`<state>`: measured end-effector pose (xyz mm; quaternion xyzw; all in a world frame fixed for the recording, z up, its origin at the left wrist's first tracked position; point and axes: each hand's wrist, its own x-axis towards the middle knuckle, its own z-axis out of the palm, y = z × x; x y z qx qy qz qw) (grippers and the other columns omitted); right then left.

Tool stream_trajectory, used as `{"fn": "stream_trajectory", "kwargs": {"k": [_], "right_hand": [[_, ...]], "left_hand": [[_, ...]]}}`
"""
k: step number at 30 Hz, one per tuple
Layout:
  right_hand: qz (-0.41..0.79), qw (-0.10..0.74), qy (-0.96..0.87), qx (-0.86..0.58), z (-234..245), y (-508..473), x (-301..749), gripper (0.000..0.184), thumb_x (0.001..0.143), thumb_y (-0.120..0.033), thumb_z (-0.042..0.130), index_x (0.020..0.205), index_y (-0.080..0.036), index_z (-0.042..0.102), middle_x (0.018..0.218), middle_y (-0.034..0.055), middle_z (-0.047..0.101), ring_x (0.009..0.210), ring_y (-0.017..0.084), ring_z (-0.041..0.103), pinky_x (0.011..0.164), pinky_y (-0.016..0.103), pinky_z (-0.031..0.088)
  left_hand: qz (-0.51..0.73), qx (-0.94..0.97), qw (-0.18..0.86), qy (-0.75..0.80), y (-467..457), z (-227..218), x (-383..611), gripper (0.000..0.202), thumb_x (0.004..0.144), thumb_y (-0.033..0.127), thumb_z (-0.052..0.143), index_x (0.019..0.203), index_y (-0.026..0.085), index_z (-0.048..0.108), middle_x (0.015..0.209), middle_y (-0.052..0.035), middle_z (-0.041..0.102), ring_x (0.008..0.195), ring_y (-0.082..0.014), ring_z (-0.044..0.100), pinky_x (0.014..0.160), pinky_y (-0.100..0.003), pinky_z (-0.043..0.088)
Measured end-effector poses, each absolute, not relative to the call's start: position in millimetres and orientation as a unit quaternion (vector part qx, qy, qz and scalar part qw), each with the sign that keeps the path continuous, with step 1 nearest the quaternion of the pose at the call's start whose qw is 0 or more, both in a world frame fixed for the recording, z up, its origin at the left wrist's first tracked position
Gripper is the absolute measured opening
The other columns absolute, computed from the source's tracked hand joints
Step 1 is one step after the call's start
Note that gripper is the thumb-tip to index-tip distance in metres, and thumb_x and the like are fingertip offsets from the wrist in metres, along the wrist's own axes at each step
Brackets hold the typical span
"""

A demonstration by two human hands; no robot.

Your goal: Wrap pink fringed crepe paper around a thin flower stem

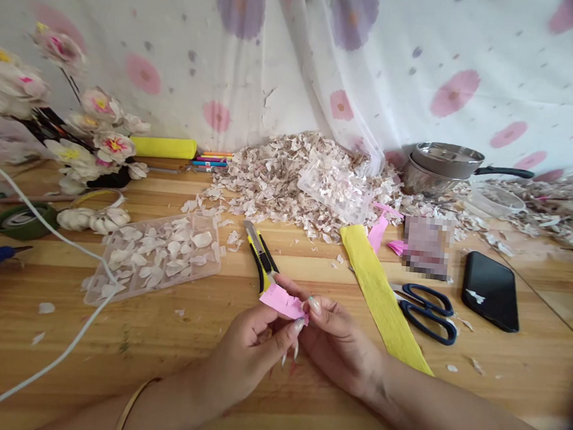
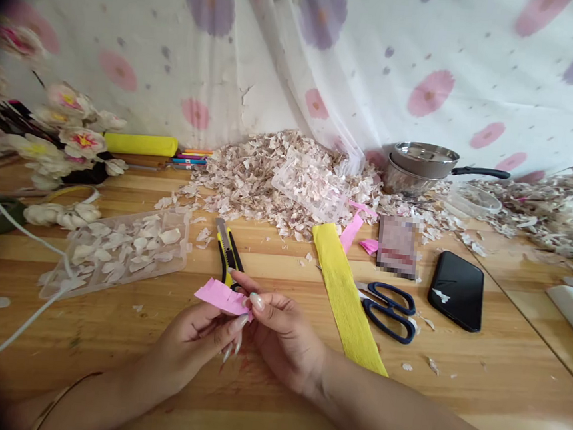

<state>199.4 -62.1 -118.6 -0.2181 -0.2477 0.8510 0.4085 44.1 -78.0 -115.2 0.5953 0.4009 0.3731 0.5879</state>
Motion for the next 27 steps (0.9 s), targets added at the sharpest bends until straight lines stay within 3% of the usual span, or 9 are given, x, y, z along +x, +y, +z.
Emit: {"fn": "stream_trajectory", "kwargs": {"k": [7,11,15,18,23,27], "right_hand": [[0.824,0.436,-0.274,-0.236,-124,-61,199,0.026,0.072,-0.039,0.079,0.072,-0.019,0.062,0.113,0.0052,0.06,0.094,0.019,0.056,0.077,0.031,0.046],[0.633,0.504,-0.521,-0.271,-119,-52,212,0.02,0.084,-0.04,0.068,0.086,-0.022,0.058,0.096,0.0032,0.058,0.083,0.016,0.056,0.073,0.029,0.045],[0.367,0.409,-0.782,-0.294,-113,-44,227,0.02,0.097,-0.038,0.047,0.097,-0.02,0.053,0.085,0.0052,0.058,0.074,0.015,0.054,0.066,0.028,0.044],[0.253,0.356,-0.862,-0.258,-111,-44,230,0.024,0.1,-0.037,0.036,0.098,-0.018,0.05,0.084,0.0083,0.061,0.073,0.017,0.056,0.063,0.028,0.045],[0.178,0.332,-0.888,-0.263,-110,-48,227,0.024,0.1,-0.026,0.031,0.084,-0.019,0.048,0.072,0.0054,0.06,0.062,0.016,0.053,0.056,0.026,0.042],[0.215,0.314,-0.875,-0.299,-113,-49,227,0.02,0.099,-0.023,0.033,0.083,-0.02,0.045,0.07,0.0042,0.059,0.06,0.015,0.054,0.055,0.025,0.043]], "left_hand": [[0.378,0.608,0.565,0.411,-81,-114,44,0.023,0.093,0.036,0.05,0.09,0.017,0.06,0.071,0.0009,0.057,0.064,-0.0111,0.051,0.06,-0.022,0.042],[0.39,0.589,0.573,0.416,-84,-114,42,0.023,0.094,0.038,0.048,0.089,0.018,0.058,0.07,0.0025,0.053,0.063,-0.0103,0.049,0.059,-0.021,0.04],[0.38,0.579,0.59,0.416,-85,-113,40,0.025,0.094,0.042,0.048,0.092,0.019,0.057,0.069,0.0038,0.05,0.061,-0.0096,0.044,0.055,-0.02,0.037],[0.371,0.577,0.6,0.411,-84,-110,40,0.026,0.093,0.043,0.048,0.095,0.019,0.058,0.069,0.004,0.048,0.06,-0.0096,0.041,0.053,-0.02,0.034],[0.363,0.608,0.571,0.416,-83,-108,41,0.02,0.094,0.035,0.048,0.093,0.019,0.059,0.074,0.0031,0.049,0.065,-0.0101,0.041,0.058,-0.021,0.035],[0.362,0.603,0.578,0.414,-83,-112,41,0.02,0.094,0.036,0.048,0.093,0.019,0.059,0.072,0.0038,0.047,0.064,-0.0099,0.04,0.058,-0.021,0.034]]}}
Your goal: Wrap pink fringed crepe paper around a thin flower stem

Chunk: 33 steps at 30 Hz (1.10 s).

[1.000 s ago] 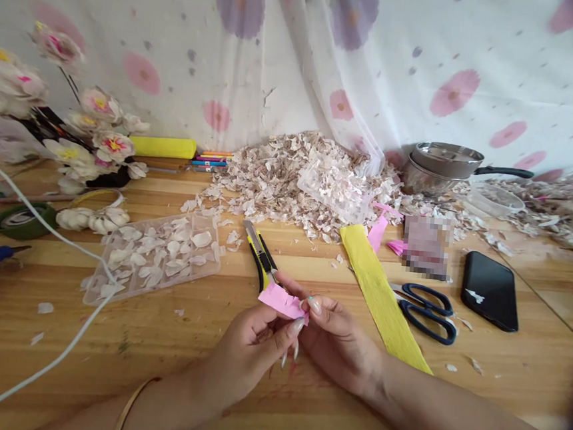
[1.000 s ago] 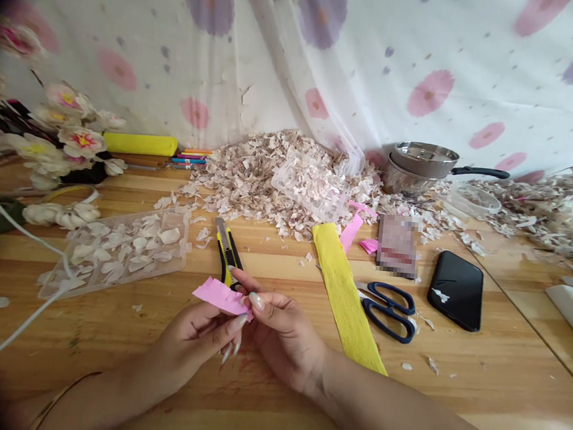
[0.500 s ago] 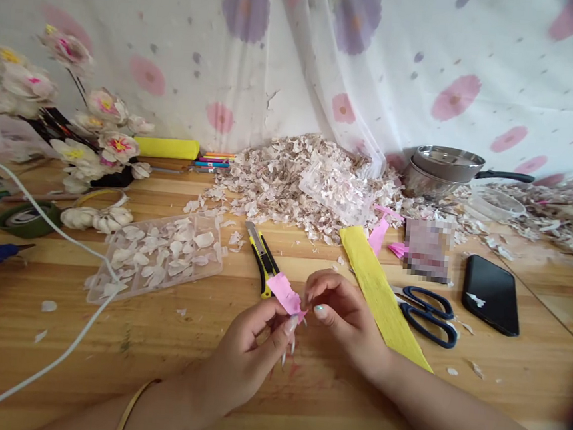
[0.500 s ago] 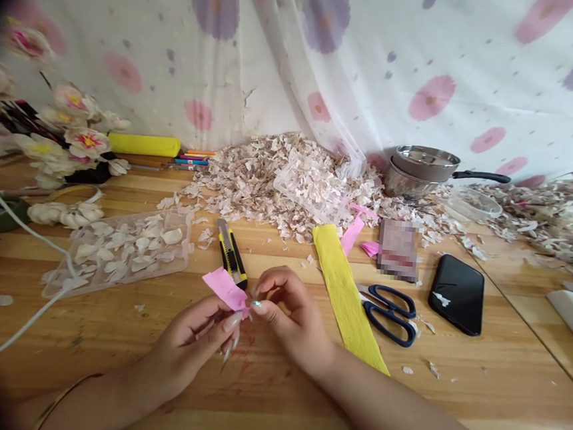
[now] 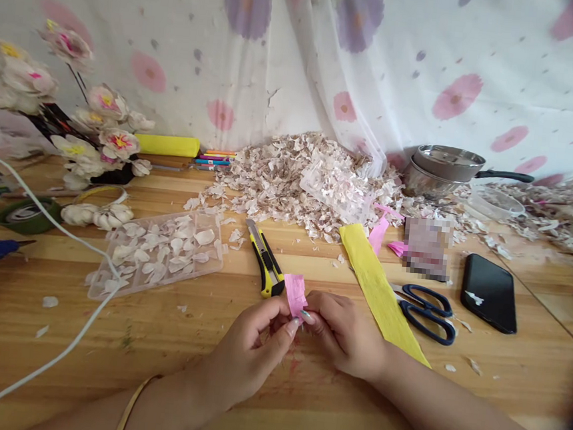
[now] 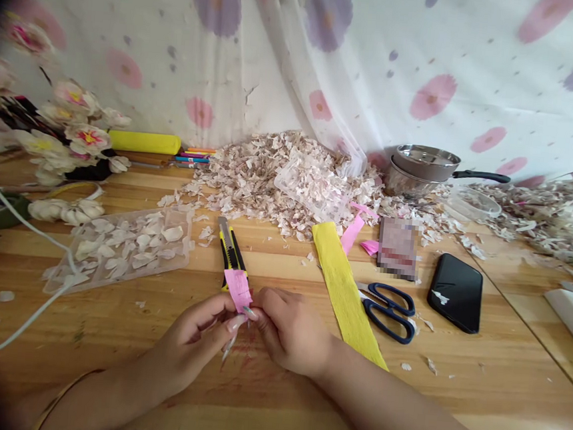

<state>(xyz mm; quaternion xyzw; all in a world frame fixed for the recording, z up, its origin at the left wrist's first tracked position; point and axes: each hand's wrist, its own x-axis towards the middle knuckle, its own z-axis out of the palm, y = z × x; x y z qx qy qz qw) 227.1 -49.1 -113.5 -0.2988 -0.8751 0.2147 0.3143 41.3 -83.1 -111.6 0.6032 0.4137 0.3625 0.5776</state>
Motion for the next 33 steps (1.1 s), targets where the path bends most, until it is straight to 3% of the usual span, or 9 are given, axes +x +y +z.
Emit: {"fn": "stream_trajectory", "kwargs": {"k": [4,8,17,26,29,33], "right_hand": [[0.269,0.314,-0.858,-0.304,-117,-50,227,0.011,0.097,-0.02,0.035,0.093,-0.02,0.045,0.081,0.0069,0.065,0.067,0.016,0.06,0.06,0.025,0.047],[0.279,0.317,-0.85,-0.314,-116,-52,226,0.007,0.096,-0.017,0.037,0.094,-0.02,0.043,0.079,0.0058,0.065,0.064,0.015,0.06,0.057,0.024,0.046],[0.206,0.285,-0.865,-0.358,-111,-54,222,0.028,0.099,-0.026,0.029,0.074,-0.021,0.041,0.061,0.0017,0.055,0.051,0.014,0.051,0.051,0.024,0.037],[0.443,0.293,-0.751,-0.393,-115,-59,217,0.047,0.099,-0.049,0.029,0.065,-0.019,0.043,0.053,-0.002,0.047,0.047,0.01,0.044,0.046,0.021,0.034],[0.432,0.327,-0.759,-0.36,-116,-58,221,0.042,0.098,-0.048,0.034,0.075,-0.018,0.05,0.062,0.0007,0.055,0.055,0.012,0.05,0.051,0.023,0.038],[0.396,0.351,-0.779,-0.337,-116,-57,222,0.023,0.097,-0.034,0.04,0.085,-0.018,0.05,0.067,0.0014,0.058,0.056,0.012,0.051,0.052,0.022,0.04]], "left_hand": [[0.358,0.579,0.602,0.418,-82,-115,42,0.026,0.093,0.041,0.047,0.095,0.018,0.058,0.066,0.0052,0.042,0.058,-0.0095,0.037,0.053,-0.021,0.032],[0.355,0.57,0.612,0.417,-81,-113,43,0.027,0.092,0.042,0.047,0.095,0.018,0.058,0.066,0.0048,0.044,0.059,-0.01,0.038,0.054,-0.021,0.033],[0.333,0.607,0.587,0.42,-83,-107,43,0.025,0.093,0.039,0.045,0.09,0.017,0.055,0.069,0.0036,0.043,0.062,-0.011,0.038,0.056,-0.022,0.033],[0.331,0.637,0.56,0.414,-82,-105,43,0.022,0.093,0.034,0.044,0.089,0.017,0.056,0.072,0.0018,0.049,0.065,-0.0121,0.043,0.06,-0.023,0.037],[0.347,0.618,0.57,0.415,-81,-107,42,0.022,0.093,0.035,0.045,0.095,0.017,0.058,0.074,0.0016,0.051,0.066,-0.012,0.045,0.061,-0.022,0.038],[0.346,0.619,0.573,0.411,-81,-110,42,0.022,0.094,0.035,0.045,0.096,0.018,0.058,0.078,0.0008,0.053,0.07,-0.0125,0.046,0.064,-0.023,0.038]]}}
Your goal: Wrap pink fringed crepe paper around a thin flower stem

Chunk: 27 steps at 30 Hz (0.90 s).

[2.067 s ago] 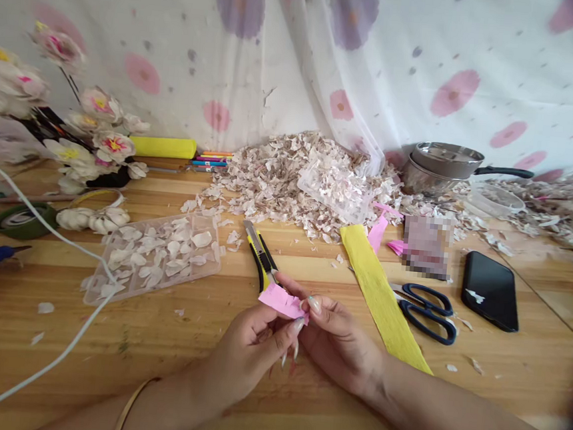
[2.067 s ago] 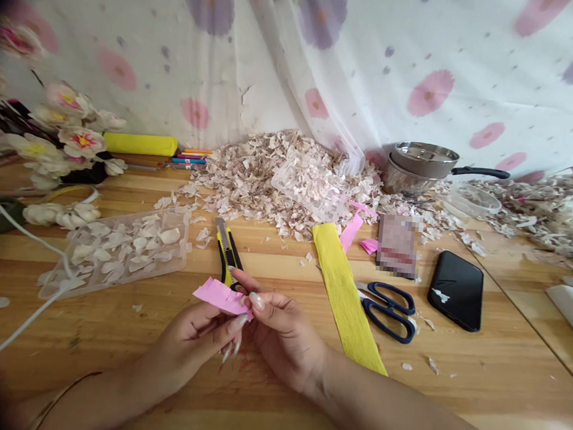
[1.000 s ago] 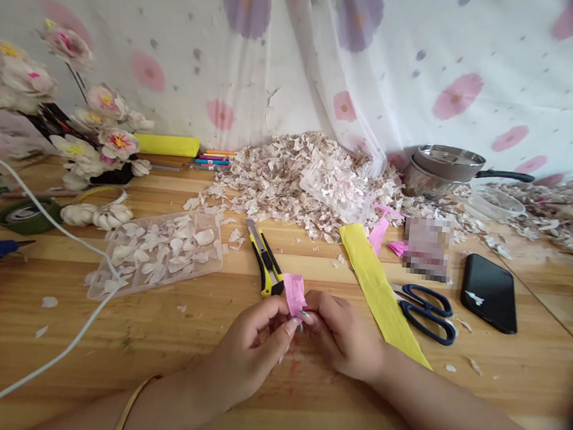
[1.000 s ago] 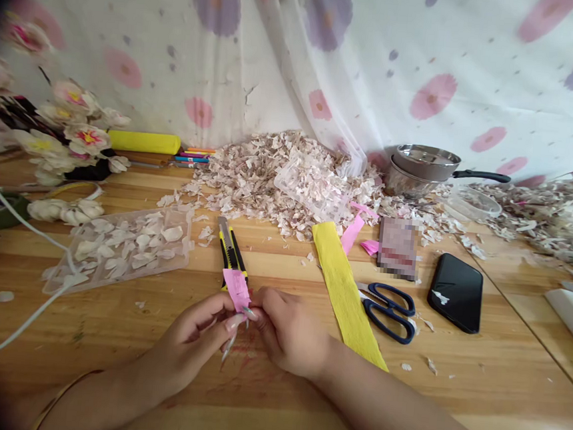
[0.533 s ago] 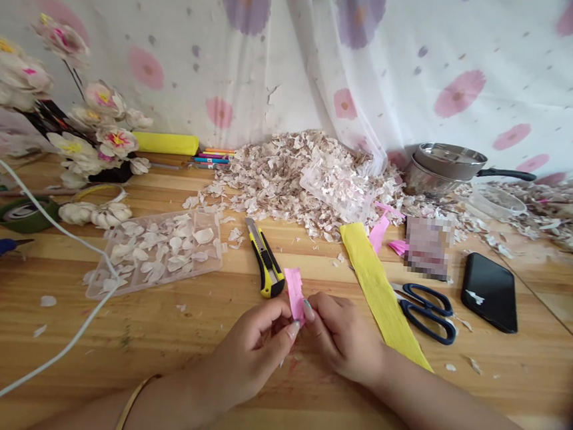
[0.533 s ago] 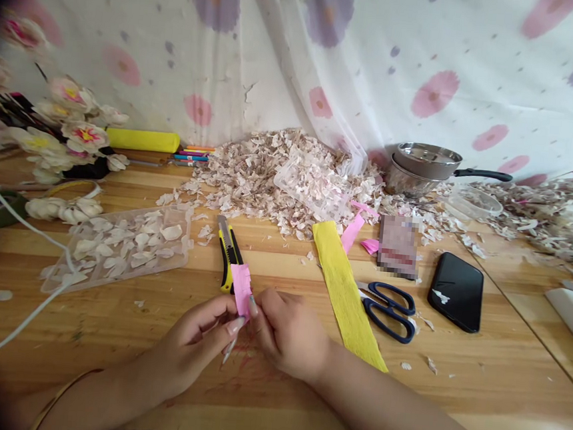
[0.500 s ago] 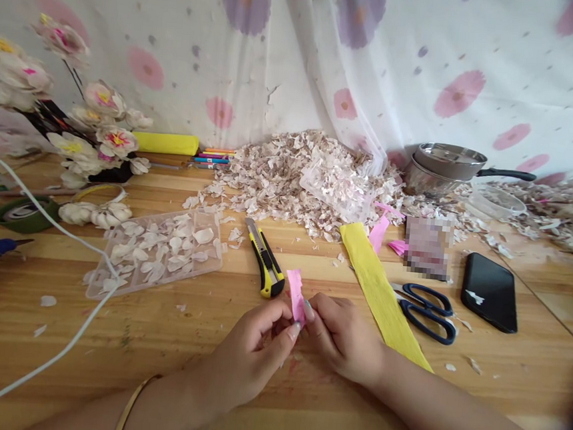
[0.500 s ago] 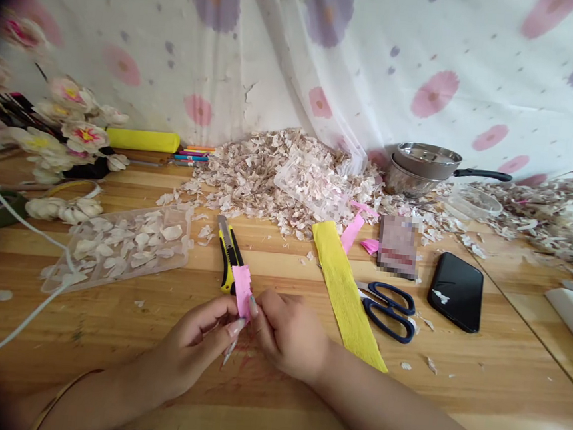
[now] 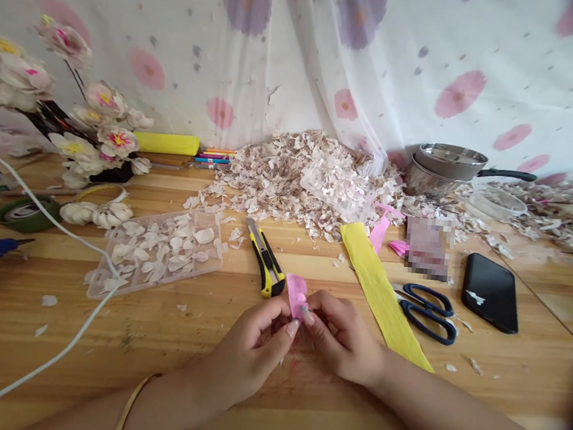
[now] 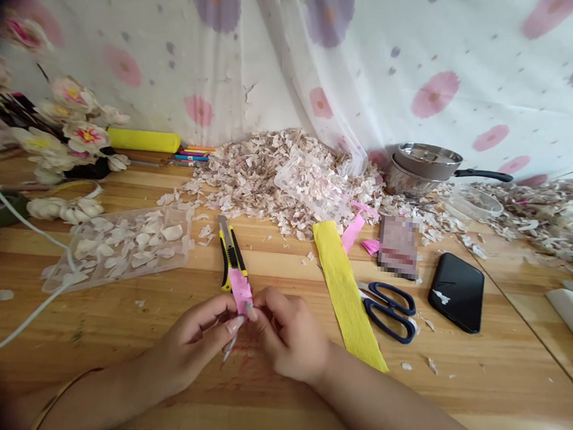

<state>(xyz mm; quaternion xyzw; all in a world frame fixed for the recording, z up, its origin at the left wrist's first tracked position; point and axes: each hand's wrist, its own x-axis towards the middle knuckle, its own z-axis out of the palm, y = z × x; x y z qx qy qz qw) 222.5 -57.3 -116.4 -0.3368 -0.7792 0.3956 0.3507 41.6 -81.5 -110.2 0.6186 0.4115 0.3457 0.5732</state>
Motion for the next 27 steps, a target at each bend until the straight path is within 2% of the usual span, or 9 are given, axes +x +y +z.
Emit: {"fn": "stream_trajectory", "kwargs": {"k": [7,11,16,20,23,27], "right_hand": [[0.317,0.338,-0.801,-0.379,-116.4,-61.0,217.3,0.031,0.098,-0.033,0.035,0.07,-0.021,0.041,0.055,-0.0026,0.047,0.045,0.01,0.041,0.044,0.021,0.031],[0.339,0.329,-0.801,-0.367,-113.4,-60.7,218.6,0.035,0.099,-0.034,0.033,0.067,-0.021,0.039,0.051,-0.0042,0.042,0.042,0.009,0.037,0.043,0.021,0.029],[0.333,0.338,-0.815,-0.333,-111.4,-58.3,224.5,0.032,0.098,-0.039,0.035,0.076,-0.019,0.047,0.058,0.0,0.053,0.049,0.011,0.047,0.047,0.022,0.035],[0.337,0.338,-0.809,-0.344,-116.2,-58.2,225.4,0.019,0.096,-0.031,0.039,0.085,-0.019,0.049,0.064,0.0022,0.061,0.051,0.012,0.053,0.049,0.023,0.039],[0.309,0.322,-0.819,-0.362,-119.3,-58.4,224.5,0.019,0.097,-0.028,0.036,0.083,-0.02,0.047,0.066,0.0032,0.062,0.053,0.014,0.055,0.05,0.024,0.039],[0.225,0.303,-0.849,-0.369,-119.3,-57.6,223.0,0.026,0.099,-0.029,0.029,0.076,-0.022,0.041,0.057,0.0006,0.056,0.046,0.014,0.049,0.046,0.024,0.033]], "left_hand": [[0.321,0.631,0.569,0.418,-82.6,-108.8,42.8,0.025,0.094,0.039,0.043,0.091,0.016,0.055,0.075,0.0006,0.05,0.068,-0.0129,0.044,0.063,-0.024,0.038],[0.322,0.629,0.571,0.418,-83.5,-108.5,43.0,0.025,0.094,0.039,0.044,0.093,0.017,0.056,0.076,0.0003,0.051,0.068,-0.013,0.045,0.062,-0.024,0.038],[0.34,0.607,0.591,0.408,-82.3,-110.9,43.4,0.026,0.093,0.04,0.046,0.097,0.017,0.059,0.075,0.0003,0.052,0.067,-0.0127,0.045,0.061,-0.023,0.038],[0.339,0.603,0.595,0.409,-81.1,-113.4,42.5,0.027,0.092,0.042,0.046,0.092,0.017,0.058,0.071,0.0016,0.049,0.064,-0.0123,0.043,0.059,-0.023,0.038],[0.328,0.613,0.591,0.41,-80.9,-112.7,42.0,0.028,0.093,0.042,0.045,0.093,0.017,0.057,0.073,0.001,0.05,0.067,-0.0129,0.044,0.061,-0.024,0.039],[0.321,0.629,0.579,0.408,-81.0,-109.3,42.3,0.028,0.094,0.041,0.043,0.097,0.017,0.058,0.076,0.0004,0.05,0.069,-0.0131,0.045,0.064,-0.024,0.04]]}}
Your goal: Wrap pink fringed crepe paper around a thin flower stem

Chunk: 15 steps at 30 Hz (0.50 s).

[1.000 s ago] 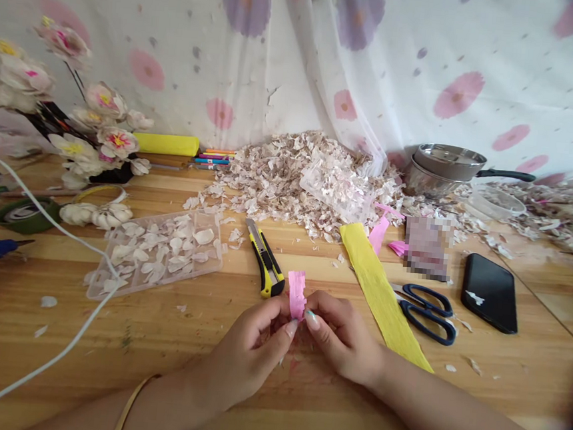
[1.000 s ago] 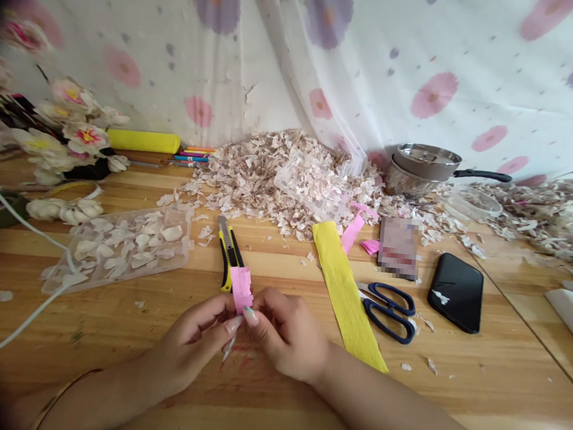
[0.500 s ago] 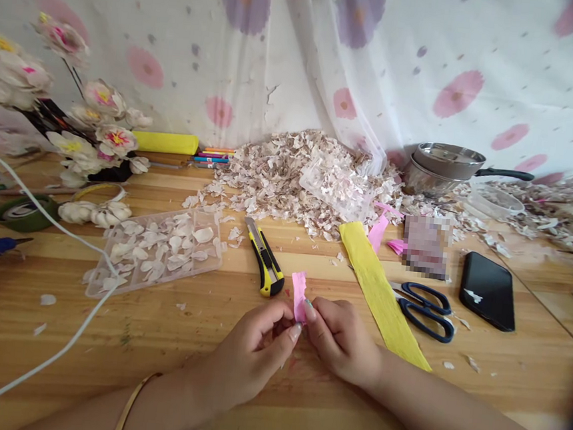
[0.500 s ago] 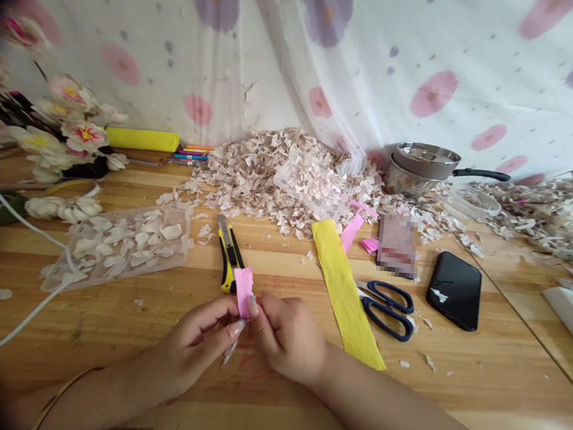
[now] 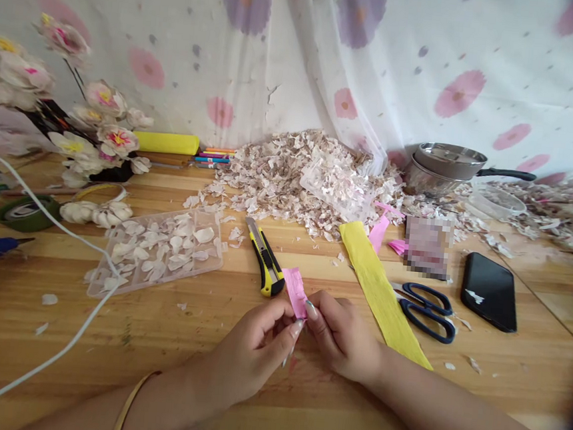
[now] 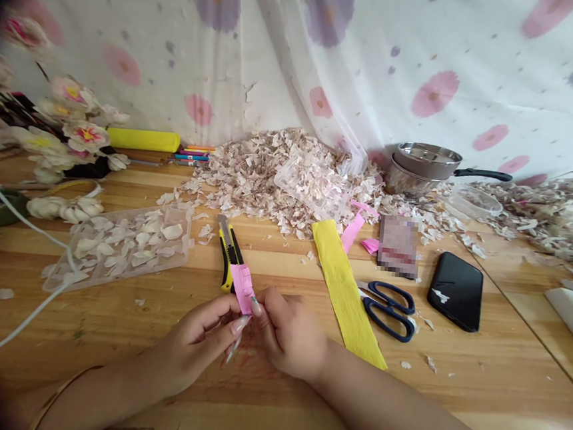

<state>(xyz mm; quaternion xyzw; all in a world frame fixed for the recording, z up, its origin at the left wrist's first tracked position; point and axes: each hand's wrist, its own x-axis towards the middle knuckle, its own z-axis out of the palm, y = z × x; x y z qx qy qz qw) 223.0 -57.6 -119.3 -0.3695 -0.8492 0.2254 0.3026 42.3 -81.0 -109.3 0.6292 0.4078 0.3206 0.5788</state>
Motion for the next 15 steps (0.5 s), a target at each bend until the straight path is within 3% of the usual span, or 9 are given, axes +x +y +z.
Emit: {"fn": "stream_trajectory", "kwargs": {"k": [8,15], "right_hand": [[0.204,0.301,-0.852,-0.376,-114.2,-57.2,225.3,0.033,0.1,-0.032,0.027,0.074,-0.021,0.044,0.054,0.0004,0.056,0.044,0.013,0.05,0.045,0.024,0.031],[0.218,0.327,-0.854,-0.341,-112.3,-56.3,226.2,0.015,0.094,-0.024,0.04,0.083,-0.019,0.048,0.062,0.0033,0.062,0.05,0.014,0.055,0.047,0.024,0.034]], "left_hand": [[0.313,0.632,0.587,0.398,-82.0,-112.6,41.8,0.03,0.095,0.042,0.042,0.103,0.018,0.058,0.081,-0.0016,0.055,0.073,-0.014,0.048,0.065,-0.025,0.04],[0.327,0.628,0.582,0.4,-80.1,-112.2,41.9,0.029,0.095,0.04,0.043,0.103,0.017,0.059,0.087,-0.0032,0.058,0.078,-0.0154,0.05,0.071,-0.027,0.042]]}}
